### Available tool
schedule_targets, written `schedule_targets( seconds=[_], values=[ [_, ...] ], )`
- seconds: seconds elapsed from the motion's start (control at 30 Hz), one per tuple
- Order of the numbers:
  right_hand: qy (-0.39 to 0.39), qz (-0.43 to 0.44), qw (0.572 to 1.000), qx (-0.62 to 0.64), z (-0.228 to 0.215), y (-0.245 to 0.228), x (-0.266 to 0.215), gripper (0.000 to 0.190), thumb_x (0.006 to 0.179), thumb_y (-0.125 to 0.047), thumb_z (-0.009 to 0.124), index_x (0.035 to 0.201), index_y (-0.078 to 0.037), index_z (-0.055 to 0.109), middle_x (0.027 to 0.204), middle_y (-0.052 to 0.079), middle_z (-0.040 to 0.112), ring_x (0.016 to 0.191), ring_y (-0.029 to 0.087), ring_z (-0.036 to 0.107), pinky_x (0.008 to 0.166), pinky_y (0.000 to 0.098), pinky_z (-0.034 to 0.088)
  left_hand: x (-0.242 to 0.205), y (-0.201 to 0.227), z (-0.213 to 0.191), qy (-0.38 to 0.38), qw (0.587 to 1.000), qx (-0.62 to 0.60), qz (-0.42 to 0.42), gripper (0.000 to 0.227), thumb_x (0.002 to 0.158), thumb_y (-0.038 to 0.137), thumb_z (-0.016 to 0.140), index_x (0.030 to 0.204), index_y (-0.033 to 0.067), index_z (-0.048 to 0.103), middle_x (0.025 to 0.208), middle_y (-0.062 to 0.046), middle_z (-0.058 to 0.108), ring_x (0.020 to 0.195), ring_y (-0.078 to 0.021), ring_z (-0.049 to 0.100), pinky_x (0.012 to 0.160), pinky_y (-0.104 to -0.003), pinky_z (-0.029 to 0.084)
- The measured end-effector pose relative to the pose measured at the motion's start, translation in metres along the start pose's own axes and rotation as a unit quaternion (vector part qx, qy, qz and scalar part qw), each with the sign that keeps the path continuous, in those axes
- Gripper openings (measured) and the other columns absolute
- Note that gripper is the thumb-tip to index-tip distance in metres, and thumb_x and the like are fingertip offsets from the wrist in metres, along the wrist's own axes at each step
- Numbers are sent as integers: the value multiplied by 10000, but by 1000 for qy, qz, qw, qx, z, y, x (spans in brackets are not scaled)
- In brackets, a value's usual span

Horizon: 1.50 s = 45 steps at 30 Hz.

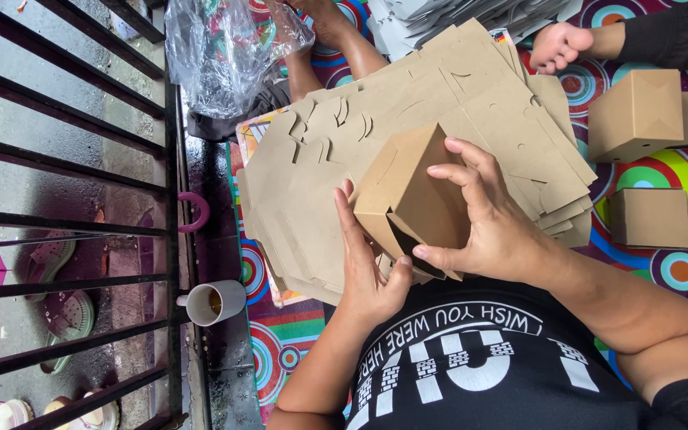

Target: Folding flat cardboard templates into small boxes

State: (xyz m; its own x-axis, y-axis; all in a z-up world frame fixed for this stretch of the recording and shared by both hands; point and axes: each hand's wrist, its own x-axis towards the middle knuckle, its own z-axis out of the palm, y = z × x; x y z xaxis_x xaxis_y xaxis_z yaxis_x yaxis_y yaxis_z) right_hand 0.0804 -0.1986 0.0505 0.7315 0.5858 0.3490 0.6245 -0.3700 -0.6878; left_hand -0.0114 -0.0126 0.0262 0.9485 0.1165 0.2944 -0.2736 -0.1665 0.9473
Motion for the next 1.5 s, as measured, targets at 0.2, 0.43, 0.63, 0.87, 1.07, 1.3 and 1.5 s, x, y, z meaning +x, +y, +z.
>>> schedule_targets(
  seconds=[0.2,0.43,0.63,0.87,1.07,1.3,1.5],
  values=[
    [4,14,1000,-7,7,5,-4,1064,653,-634,824,1487,-157,366,1573,247,190,1548,423,211,1263,566,304,5,1,0,-2,994,76,76,977,1058,450,489,1579,52,-235,1702,-337,-90,1638,-411,-116,1347,-592,20],
    [10,-7,1000,-6,7,12,-8,740,894,-526,665,1499,-161,444,1553,238,236,1547,408,259,1266,577,342,5,-14,-7,-1,993,110,47,1245,918,416,698,1528,79,-334,1665,-366,-200,1608,-408,-211,1320,-575,-33],
    [-65,139,933,325,-18,68,-18,1068,801,-74,813,1591,-194,105,1544,141,218,1347,381,453,1060,561,446,13,-14,-25,-117,990,-78,7,1220,850,362,687,1603,59,-224,1705,-261,-50,1575,-414,-48,1248,-600,44],
    [-4,313,825,470,-50,104,-32,1019,765,-78,776,1615,-263,246,1440,121,468,1272,288,526,1045,508,488,7,-50,-9,-118,984,-75,-110,796,1026,407,415,1599,15,27,1608,-294,300,1473,-486,306,1173,-590,318],
    [305,227,650,658,-104,125,-49,605,715,-540,826,1226,-271,646,1513,39,582,1515,250,512,1296,498,388,7,-52,2,-215,913,339,68,851,825,488,813,1501,108,464,1562,-159,461,1505,-406,323,1176,-553,310],
    [103,248,962,54,-72,145,-55,318,1063,-140,595,1361,-38,639,1370,99,500,1219,185,573,1068,316,476,18,-53,7,-204,860,448,138,812,841,662,714,1379,65,599,1502,-162,538,1434,-381,454,1081,-507,418],
    [75,196,915,-345,-54,171,-67,267,1059,-384,689,1250,-237,805,1260,41,633,1140,357,502,828,528,434,11,-66,4,-208,864,438,137,808,873,606,729,1428,47,552,1568,-198,461,1484,-377,411,1140,-490,385]
  ],
)
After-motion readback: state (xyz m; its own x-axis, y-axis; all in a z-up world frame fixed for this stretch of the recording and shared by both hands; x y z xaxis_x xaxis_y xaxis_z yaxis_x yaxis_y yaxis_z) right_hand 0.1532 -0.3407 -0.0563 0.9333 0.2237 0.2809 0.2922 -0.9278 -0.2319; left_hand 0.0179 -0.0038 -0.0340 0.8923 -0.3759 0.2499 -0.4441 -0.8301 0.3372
